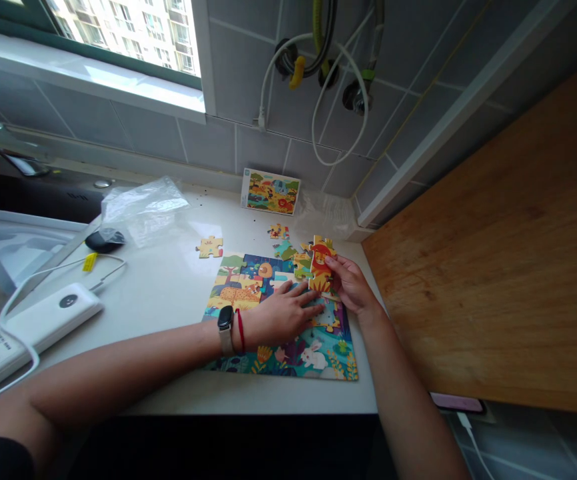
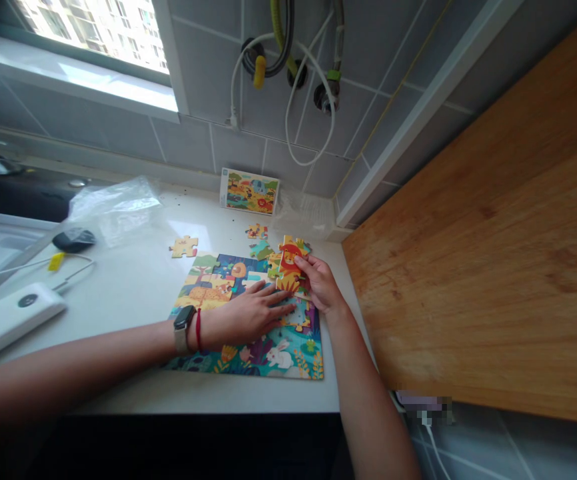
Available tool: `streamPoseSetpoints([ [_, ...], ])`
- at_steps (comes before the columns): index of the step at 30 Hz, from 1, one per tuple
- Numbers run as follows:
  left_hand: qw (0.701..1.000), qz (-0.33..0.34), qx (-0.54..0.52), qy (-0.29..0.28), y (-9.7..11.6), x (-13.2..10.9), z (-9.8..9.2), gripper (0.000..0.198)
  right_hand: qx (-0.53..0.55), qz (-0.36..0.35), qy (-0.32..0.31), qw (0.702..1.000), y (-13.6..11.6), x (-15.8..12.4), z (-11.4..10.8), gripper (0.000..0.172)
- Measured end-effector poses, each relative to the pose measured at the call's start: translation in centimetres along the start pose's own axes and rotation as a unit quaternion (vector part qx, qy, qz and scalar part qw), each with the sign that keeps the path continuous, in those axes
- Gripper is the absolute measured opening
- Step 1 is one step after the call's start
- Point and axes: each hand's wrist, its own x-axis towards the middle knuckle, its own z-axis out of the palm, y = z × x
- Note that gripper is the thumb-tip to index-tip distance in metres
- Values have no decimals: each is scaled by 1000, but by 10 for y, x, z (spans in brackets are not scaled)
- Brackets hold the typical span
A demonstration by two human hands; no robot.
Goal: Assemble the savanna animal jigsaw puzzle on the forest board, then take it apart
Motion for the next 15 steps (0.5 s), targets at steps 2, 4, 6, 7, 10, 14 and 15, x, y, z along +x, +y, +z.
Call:
streamPoseSetpoints([
  [2,1000,-5,0,1,-8,6,0,41,5,-7,4,1000,-1,0,-1,42],
  [4,1000,-5,1,-2,-13,12,0,41,11,-19,10,1000,-3,1,-3,42],
  [6,1000,-4,5,-11,-15,14,-1,42,18,-29,18,999,-4,2,-5,41],
  [7,1000,-2,8,-17,-15,14,-2,43,22,-31,22,999,-4,3,-6,40],
  [10,999,2,12,-33,-9,7,-6,44,33,-34,33,998,-5,4,-8,37],
  [14,999,34,-2,-40,9,-12,-9,46,48,-43,46,997,-4,5,-8,39],
  [15,998,43,-9,-40,15,-17,-9,46,50,-43,47,997,-4,5,-8,39],
])
